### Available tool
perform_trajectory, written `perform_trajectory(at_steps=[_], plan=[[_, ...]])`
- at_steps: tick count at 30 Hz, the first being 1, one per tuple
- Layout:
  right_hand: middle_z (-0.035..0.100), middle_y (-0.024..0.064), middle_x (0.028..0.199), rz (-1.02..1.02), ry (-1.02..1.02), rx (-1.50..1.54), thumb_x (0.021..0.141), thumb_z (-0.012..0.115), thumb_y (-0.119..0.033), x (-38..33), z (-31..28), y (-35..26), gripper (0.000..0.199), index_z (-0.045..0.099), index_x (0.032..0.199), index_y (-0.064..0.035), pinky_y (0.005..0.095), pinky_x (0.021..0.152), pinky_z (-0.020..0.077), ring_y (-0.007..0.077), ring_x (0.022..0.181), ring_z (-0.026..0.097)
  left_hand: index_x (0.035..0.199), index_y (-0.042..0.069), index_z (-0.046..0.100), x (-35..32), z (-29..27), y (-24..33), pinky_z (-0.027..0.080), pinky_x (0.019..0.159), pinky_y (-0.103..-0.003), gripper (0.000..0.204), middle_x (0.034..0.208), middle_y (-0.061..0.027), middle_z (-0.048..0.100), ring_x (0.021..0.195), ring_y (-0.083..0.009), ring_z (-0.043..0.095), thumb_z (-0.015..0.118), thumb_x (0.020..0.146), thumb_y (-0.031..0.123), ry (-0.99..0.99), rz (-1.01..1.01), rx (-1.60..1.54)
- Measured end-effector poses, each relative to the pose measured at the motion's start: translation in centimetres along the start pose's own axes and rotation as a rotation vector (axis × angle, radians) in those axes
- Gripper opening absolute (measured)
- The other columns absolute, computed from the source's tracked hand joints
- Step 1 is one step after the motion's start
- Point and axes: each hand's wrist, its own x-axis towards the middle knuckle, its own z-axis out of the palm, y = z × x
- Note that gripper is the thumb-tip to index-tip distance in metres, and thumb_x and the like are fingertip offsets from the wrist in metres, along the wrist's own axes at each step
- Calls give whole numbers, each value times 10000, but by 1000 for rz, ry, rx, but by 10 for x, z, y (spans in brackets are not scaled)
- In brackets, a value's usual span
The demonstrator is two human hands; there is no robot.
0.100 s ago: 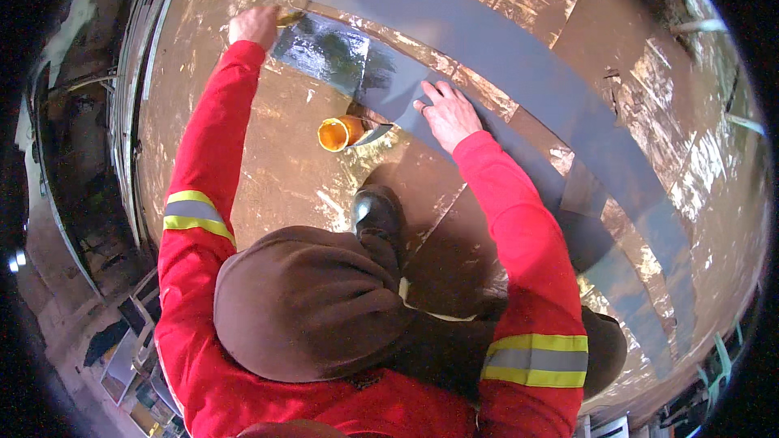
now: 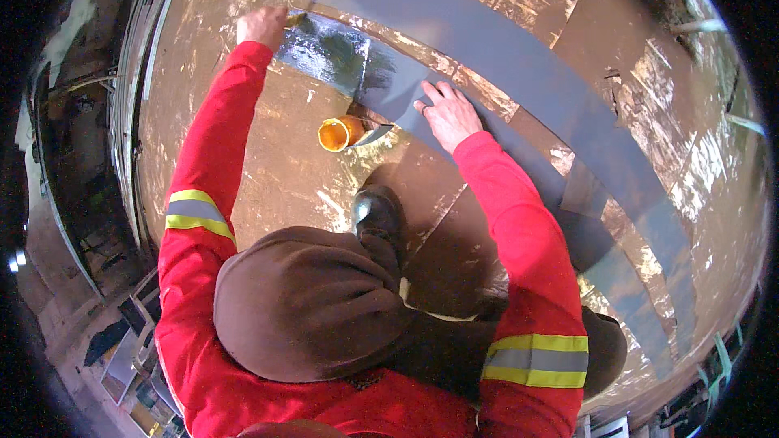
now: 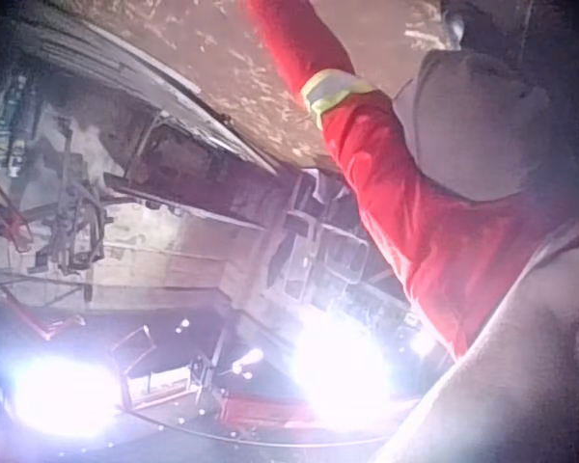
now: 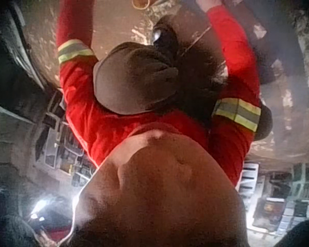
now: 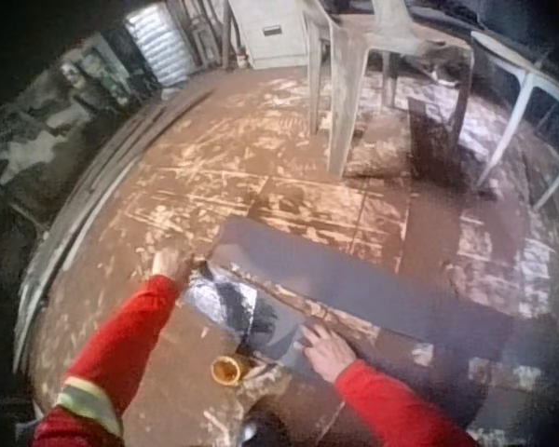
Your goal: The person walks through a workshop, picks up a small rectangular piece of material, and uses a utility knife to cut it. They then retrieve a small container of adhesive and a brush, and proceed to apply the adhesive to the cut piece and a larger metal surface on the floor.
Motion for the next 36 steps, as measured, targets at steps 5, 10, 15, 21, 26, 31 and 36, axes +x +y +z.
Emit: perform_trajectory(at_steps=[5,10,15,21,26,31,36], plan=[[466,100,1322,-5,8,11,831,494,-126,1,3,-1,295,675,1064,-133,391,973,407,257,1166,446,852,118,655,0,3,20,522,584,-391,121,746,-106,664,704,-282,669,550,791,130,73,187,-25],[467,100,1306,-6,8,-11,822,507,-121,2,1,-3,292,671,1063,-130,389,975,407,256,1160,448,860,126,650,-1,-7,20,517,600,-415,121,748,-99,663,704,-296,659,577,780,179,38,197,-100],[473,100,1289,-15,24,15,822,515,-127,-1,2,1,273,671,1046,-122,385,973,409,255,1154,450,925,151,649,-22,-56,31,505,630,-434,237,772,-119,659,740,-326,641,635,770,330,-3,192,-419],[484,99,1285,-11,46,19,822,520,-139,-2,2,-1,260,673,1031,-118,384,970,413,258,1156,451,913,150,662,-29,-30,57,519,674,-443,184,812,-133,666,784,-322,652,594,782,261,-122,144,-301],[486,97,1291,0,41,23,837,512,-148,-1,2,0,251,675,1026,-116,380,968,416,258,1160,451,926,172,672,-2,-2,7,528,646,-435,188,835,-136,674,790,-323,666,553,782,150,-79,-24,-79],[487,90,1290,-1,71,8,869,488,-177,-2,6,0,243,686,1001,-124,377,970,413,252,1160,449,917,170,675,-1,-13,6,529,637,-429,186,832,-134,675,782,-320,667,556,775,146,-45,-93,-53],[488,86,1290,9,67,67,870,489,-191,-4,10,5,242,688,993,-130,374,981,402,245,1160,449,887,144,659,-29,-64,54,512,634,-436,173,789,-141,662,751,-331,649,611,769,262,-26,44,-445]])
